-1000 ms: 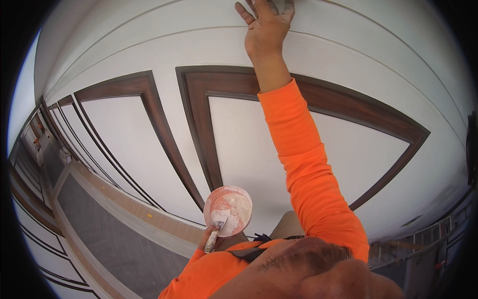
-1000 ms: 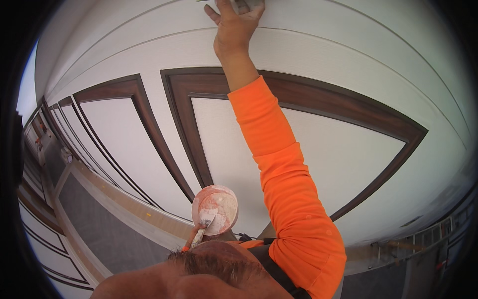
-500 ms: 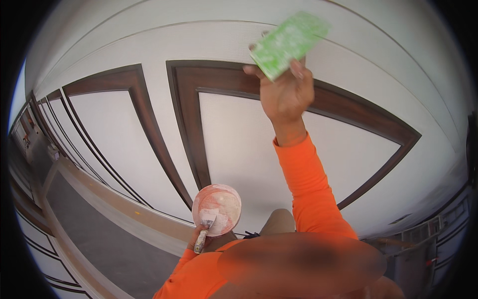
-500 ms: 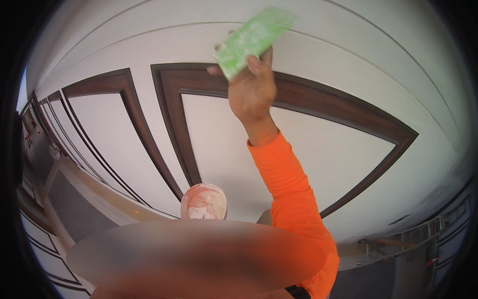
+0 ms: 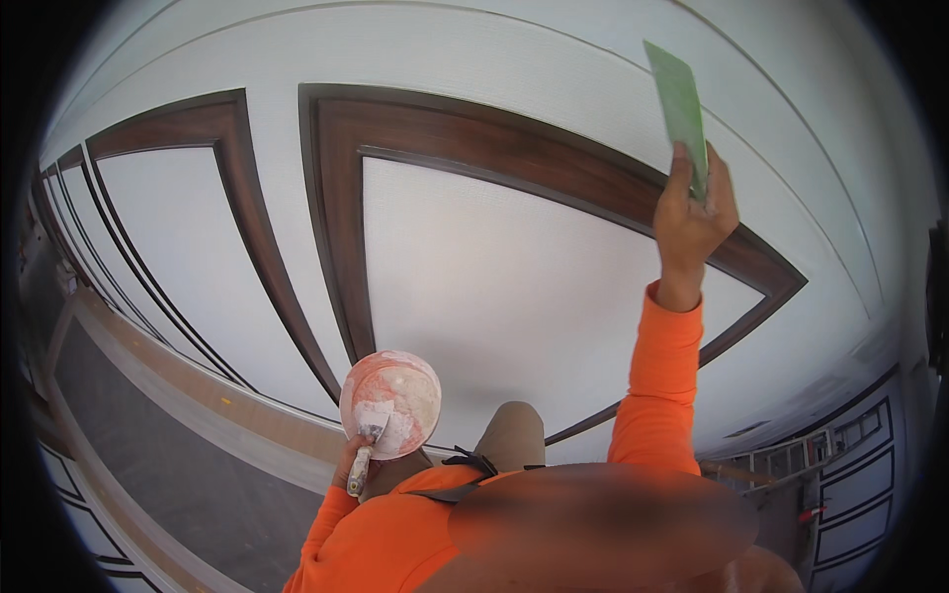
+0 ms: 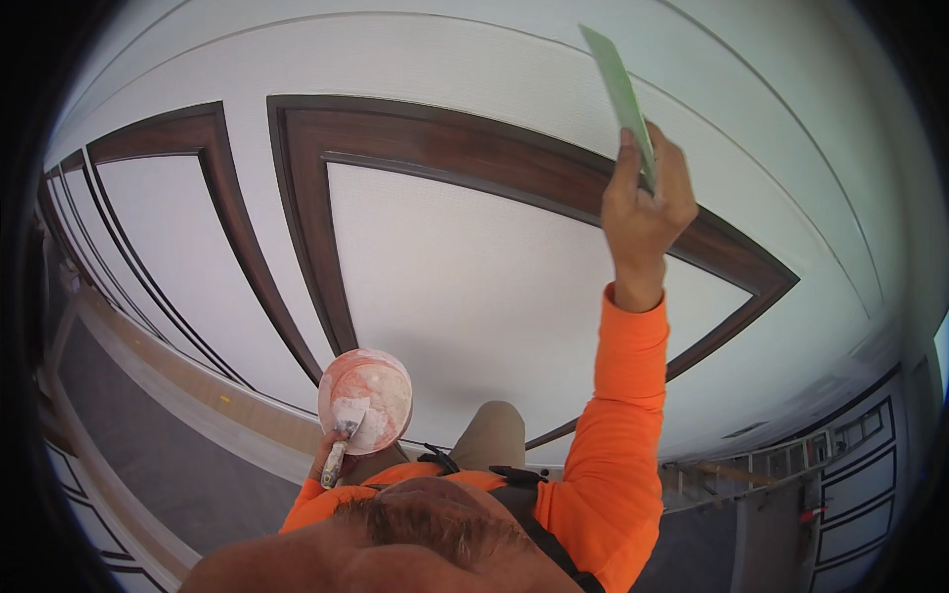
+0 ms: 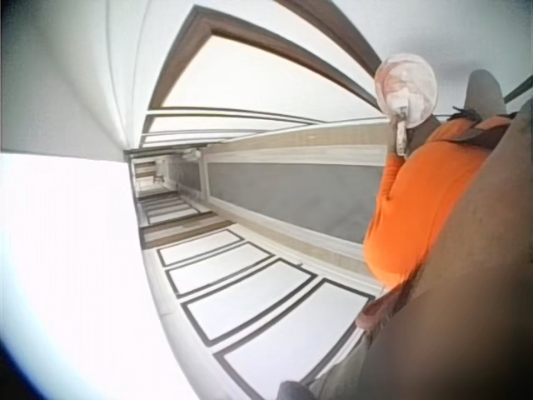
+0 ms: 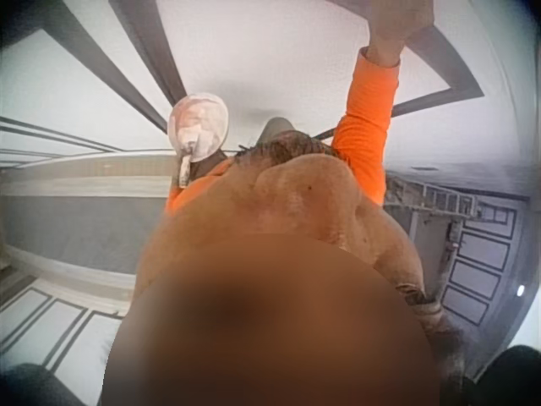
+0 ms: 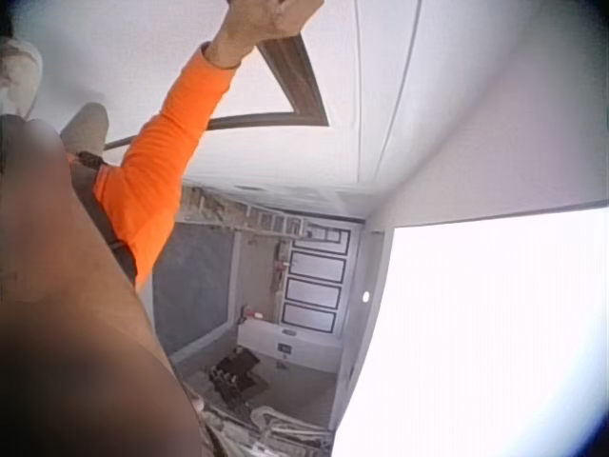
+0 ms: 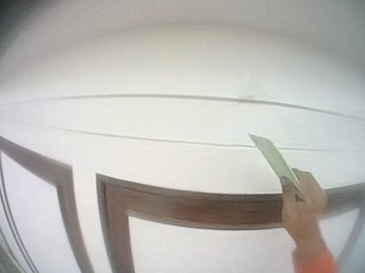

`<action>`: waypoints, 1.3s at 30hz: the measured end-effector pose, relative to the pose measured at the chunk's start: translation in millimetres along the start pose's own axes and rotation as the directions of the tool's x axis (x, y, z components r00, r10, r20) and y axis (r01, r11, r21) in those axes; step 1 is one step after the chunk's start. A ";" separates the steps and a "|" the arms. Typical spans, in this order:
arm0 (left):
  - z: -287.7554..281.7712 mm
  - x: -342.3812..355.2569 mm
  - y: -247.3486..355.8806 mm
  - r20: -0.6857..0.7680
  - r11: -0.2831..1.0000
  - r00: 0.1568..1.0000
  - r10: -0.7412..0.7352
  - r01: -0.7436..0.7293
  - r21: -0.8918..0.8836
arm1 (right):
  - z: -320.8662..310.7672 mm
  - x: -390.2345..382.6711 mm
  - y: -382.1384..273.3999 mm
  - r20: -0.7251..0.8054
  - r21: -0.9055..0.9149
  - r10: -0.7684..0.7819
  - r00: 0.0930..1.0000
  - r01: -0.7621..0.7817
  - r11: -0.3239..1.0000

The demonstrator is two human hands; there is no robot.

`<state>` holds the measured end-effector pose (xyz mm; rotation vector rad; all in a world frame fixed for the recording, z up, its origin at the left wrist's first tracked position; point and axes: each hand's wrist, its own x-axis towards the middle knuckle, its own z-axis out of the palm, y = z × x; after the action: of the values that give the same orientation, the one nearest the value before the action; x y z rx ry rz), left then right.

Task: The person applies a white paste to a ceiling using a green trowel and a small container. They repeatedly scoop the paste and smooth it onto the ceiling surface.

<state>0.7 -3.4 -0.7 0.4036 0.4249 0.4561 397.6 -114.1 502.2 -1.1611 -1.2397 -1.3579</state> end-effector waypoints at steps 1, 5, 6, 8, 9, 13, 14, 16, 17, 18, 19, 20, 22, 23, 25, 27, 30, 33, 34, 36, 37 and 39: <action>0.6 -0.6 -0.1 -0.005 1.000 1.000 -0.006 0.006 -0.006 | -5.0 10.9 8.7 0.034 -0.123 -0.142 0.989 0.146 0.982; 9.0 -2.5 3.0 -0.011 1.000 1.000 -0.004 0.004 0.004 | -7.2 36.7 35.9 0.035 -0.276 -0.317 0.948 0.314 0.908; 12.0 -3.4 4.6 -0.016 1.000 1.000 -0.008 0.008 0.010 | -6.3 40.8 38.7 0.050 -0.308 -0.337 0.940 0.336 0.890; 14.5 -3.6 4.5 -0.024 1.000 1.000 -0.002 0.002 0.007 | -2.0 48.4 42.2 0.073 -0.335 -0.380 0.922 0.382 0.861; 13.9 -2.6 3.8 -0.026 1.000 1.000 0.008 -0.008 -0.001 | 1.7 51.7 42.8 0.081 -0.332 -0.405 0.911 0.408 0.851; 7.7 -2.9 3.4 -0.020 1.000 1.000 -0.007 0.007 0.004 | 15.6 62.9 50.3 0.072 -0.351 -0.459 0.886 0.453 0.819; 8.7 -2.9 3.6 -0.019 1.000 1.000 -0.007 0.008 0.011 | 17.8 65.1 51.5 0.073 -0.363 -0.457 0.886 0.450 0.816; 11.0 -3.6 4.6 -0.017 1.000 1.000 -0.005 0.006 0.022 | 21.7 69.2 52.2 0.073 -0.383 -0.454 0.888 0.445 0.810; 9.5 -3.1 3.3 -0.032 1.000 0.999 0.001 -0.001 0.017 | 22.8 70.9 51.9 0.072 -0.383 -0.455 0.887 0.446 0.809; 7.0 -1.4 1.6 -0.046 1.000 0.999 0.007 -0.007 0.012 | 23.6 72.5 51.7 0.072 -0.384 -0.457 0.887 0.447 0.808; 7.0 -0.3 1.2 -0.058 1.000 0.998 0.011 -0.011 0.008 | 23.6 74.1 52.1 0.072 -0.388 -0.459 0.885 0.449 0.805; 6.7 -0.1 1.0 -0.061 1.000 0.998 0.013 -0.013 0.009 | 24.6 74.9 53.0 0.064 -0.373 -0.464 0.884 0.452 0.810; 6.2 0.3 0.3 -0.066 1.000 0.998 0.016 -0.016 0.011 | 27.8 76.2 54.8 0.048 -0.342 -0.473 0.880 0.460 0.820; 4.7 -0.1 -0.4 -0.070 1.000 0.997 0.020 -0.019 0.013 | 29.7 76.0 55.0 0.050 -0.339 -0.470 0.881 0.458 0.822; 2.4 -0.6 -0.8 -0.078 0.999 0.997 0.028 -0.026 0.018 | 33.3 75.7 54.6 0.054 -0.332 -0.465 0.884 0.455 0.826; 2.9 0.4 -0.4 -0.071 1.000 0.997 0.016 -0.015 0.016 | 34.4 78.6 55.3 0.059 -0.358 -0.487 0.871 0.474 0.805; 13.3 -2.8 3.4 -0.048 1.000 0.999 0.005 -0.004 0.018 | 30.9 78.4 49.0 0.099 -0.392 -0.454 0.886 0.454 0.800; 7.8 -2.3 2.8 -0.052 1.000 0.999 0.002 -0.001 0.021 | 30.7 77.4 47.3 0.119 -0.402 -0.423 0.898 0.433 0.807; 5.6 -1.6 2.1 -0.058 1.000 0.998 0.002 0.000 0.021 | 30.9 77.2 47.3 0.120 -0.402 -0.418 0.900 0.430 0.808; 1.5 -0.2 -0.2 -0.066 1.000 0.998 0.008 -0.007 0.011 | 31.8 77.9 41.5 0.103 -0.393 -0.431 0.897 0.434 0.810; 2.3 0.2 -0.3 -0.068 1.000 0.998 0.009 -0.008 0.006 | 31.4 78.4 39.5 0.096 -0.391 -0.437 0.894 0.438 0.810; 3.6 0.5 -0.4 -0.067 1.000 0.998 0.014 -0.013 0.011 | 28.1 78.0 45.7 0.104 -0.405 -0.400 0.911 0.406 0.819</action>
<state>2.9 -4.4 1.9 0.4020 0.4899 0.4816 435.0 -91.6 586.3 -1.2363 -1.2881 -2.0171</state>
